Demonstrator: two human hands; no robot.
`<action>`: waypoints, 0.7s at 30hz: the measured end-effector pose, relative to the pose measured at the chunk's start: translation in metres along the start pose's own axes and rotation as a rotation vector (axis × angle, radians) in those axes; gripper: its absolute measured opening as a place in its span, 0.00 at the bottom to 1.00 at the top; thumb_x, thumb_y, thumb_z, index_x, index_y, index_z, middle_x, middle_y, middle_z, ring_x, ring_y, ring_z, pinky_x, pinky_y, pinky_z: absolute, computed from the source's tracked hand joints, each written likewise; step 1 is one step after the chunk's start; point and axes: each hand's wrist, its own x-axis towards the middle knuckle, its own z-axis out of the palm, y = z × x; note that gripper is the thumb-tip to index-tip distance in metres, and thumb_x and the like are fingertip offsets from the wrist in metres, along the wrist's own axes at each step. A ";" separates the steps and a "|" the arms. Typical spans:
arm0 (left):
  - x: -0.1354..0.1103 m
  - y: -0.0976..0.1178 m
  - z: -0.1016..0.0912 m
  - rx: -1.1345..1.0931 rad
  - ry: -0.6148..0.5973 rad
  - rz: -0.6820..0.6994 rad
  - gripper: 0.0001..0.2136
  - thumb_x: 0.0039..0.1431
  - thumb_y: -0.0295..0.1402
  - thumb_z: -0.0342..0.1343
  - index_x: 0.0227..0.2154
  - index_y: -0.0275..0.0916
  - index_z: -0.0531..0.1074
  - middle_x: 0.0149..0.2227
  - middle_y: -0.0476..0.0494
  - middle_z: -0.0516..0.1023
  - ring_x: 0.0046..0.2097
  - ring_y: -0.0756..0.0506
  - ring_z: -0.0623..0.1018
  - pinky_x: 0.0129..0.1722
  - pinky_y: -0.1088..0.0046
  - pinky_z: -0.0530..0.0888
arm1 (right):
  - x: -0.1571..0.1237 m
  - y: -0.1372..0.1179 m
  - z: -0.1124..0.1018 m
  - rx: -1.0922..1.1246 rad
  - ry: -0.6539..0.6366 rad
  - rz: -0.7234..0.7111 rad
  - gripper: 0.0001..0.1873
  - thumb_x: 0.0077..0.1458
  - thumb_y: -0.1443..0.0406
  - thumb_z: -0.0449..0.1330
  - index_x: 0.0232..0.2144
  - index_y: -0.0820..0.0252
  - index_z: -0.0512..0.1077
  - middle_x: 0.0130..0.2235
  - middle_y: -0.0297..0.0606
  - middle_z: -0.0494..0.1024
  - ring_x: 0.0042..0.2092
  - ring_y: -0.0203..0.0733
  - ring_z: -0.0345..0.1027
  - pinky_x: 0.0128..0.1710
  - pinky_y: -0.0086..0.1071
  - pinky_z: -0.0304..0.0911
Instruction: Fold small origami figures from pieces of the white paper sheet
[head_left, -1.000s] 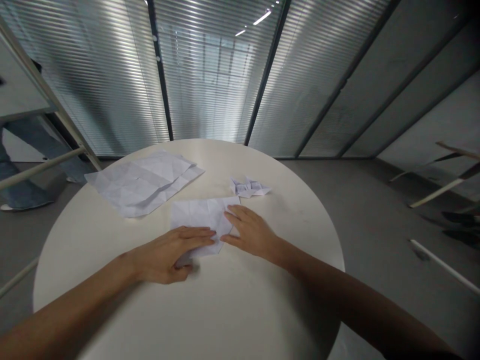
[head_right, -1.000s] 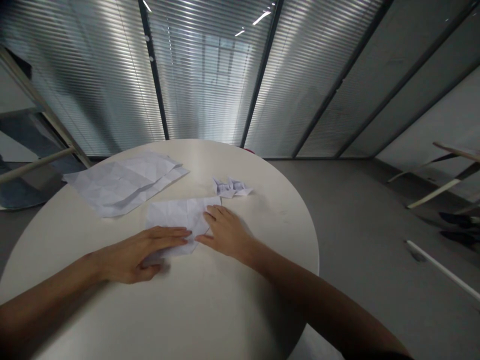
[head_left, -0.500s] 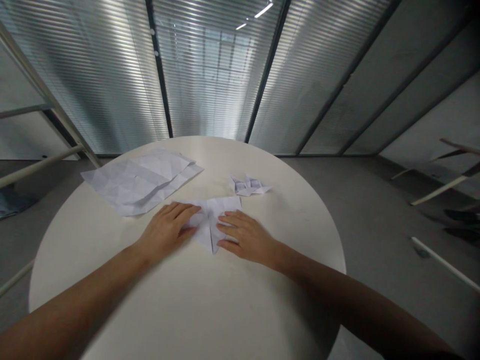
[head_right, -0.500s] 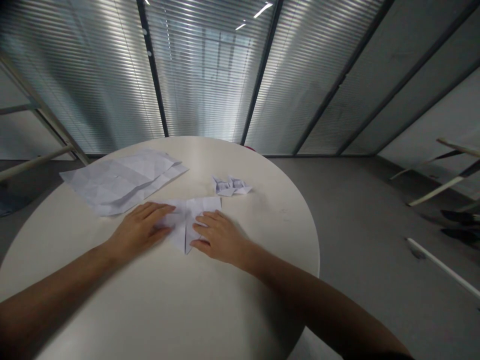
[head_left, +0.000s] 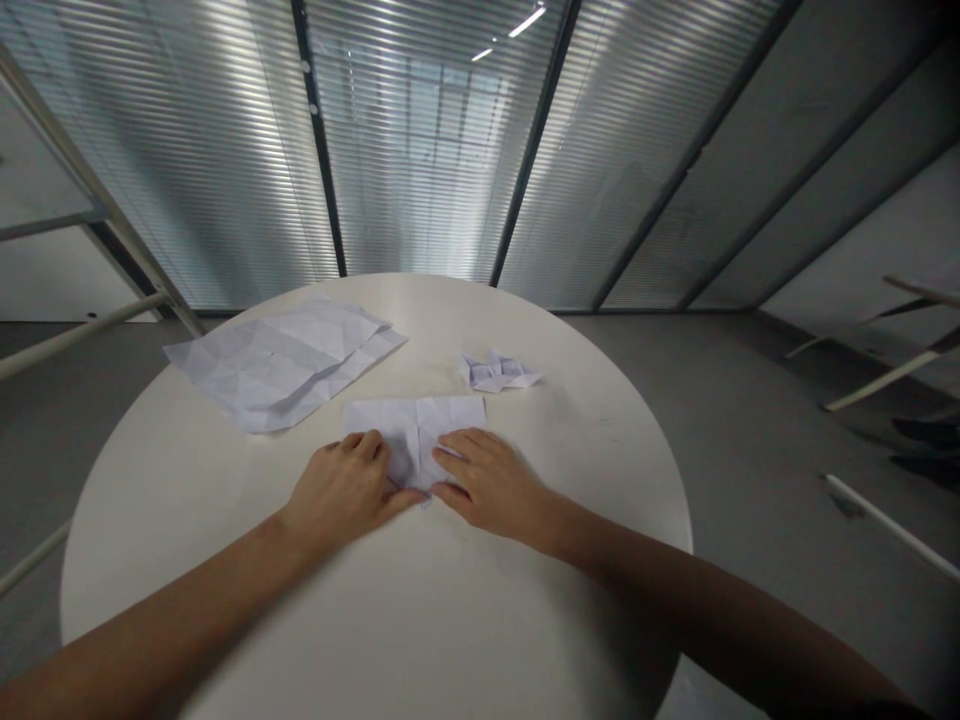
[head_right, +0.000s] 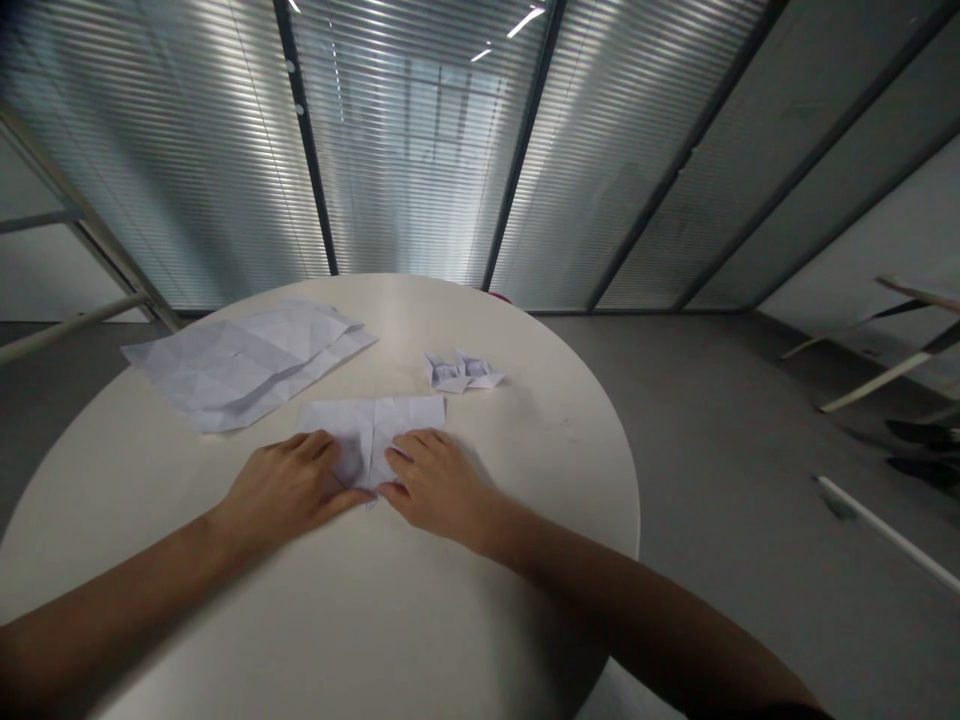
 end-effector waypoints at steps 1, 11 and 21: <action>0.001 0.003 -0.002 0.012 -0.024 -0.022 0.28 0.54 0.60 0.43 0.28 0.36 0.68 0.29 0.39 0.73 0.30 0.43 0.75 0.24 0.69 0.68 | 0.000 0.000 0.000 0.006 -0.005 0.008 0.17 0.59 0.58 0.55 0.45 0.62 0.71 0.48 0.45 0.74 0.51 0.47 0.65 0.53 0.41 0.59; 0.010 -0.003 -0.016 0.016 -0.255 -0.084 0.23 0.62 0.51 0.41 0.33 0.37 0.72 0.33 0.40 0.76 0.32 0.39 0.77 0.26 0.67 0.68 | 0.027 0.024 -0.002 0.199 -0.043 0.167 0.15 0.60 0.65 0.54 0.49 0.61 0.70 0.44 0.41 0.76 0.44 0.40 0.69 0.48 0.35 0.61; 0.035 -0.037 0.004 -0.128 -0.064 -0.038 0.14 0.57 0.41 0.56 0.43 0.42 0.74 0.53 0.41 0.72 0.54 0.36 0.69 0.49 0.58 0.67 | 0.052 0.046 0.013 0.186 -0.010 0.168 0.31 0.52 0.67 0.58 0.59 0.63 0.58 0.55 0.46 0.68 0.57 0.47 0.59 0.58 0.42 0.50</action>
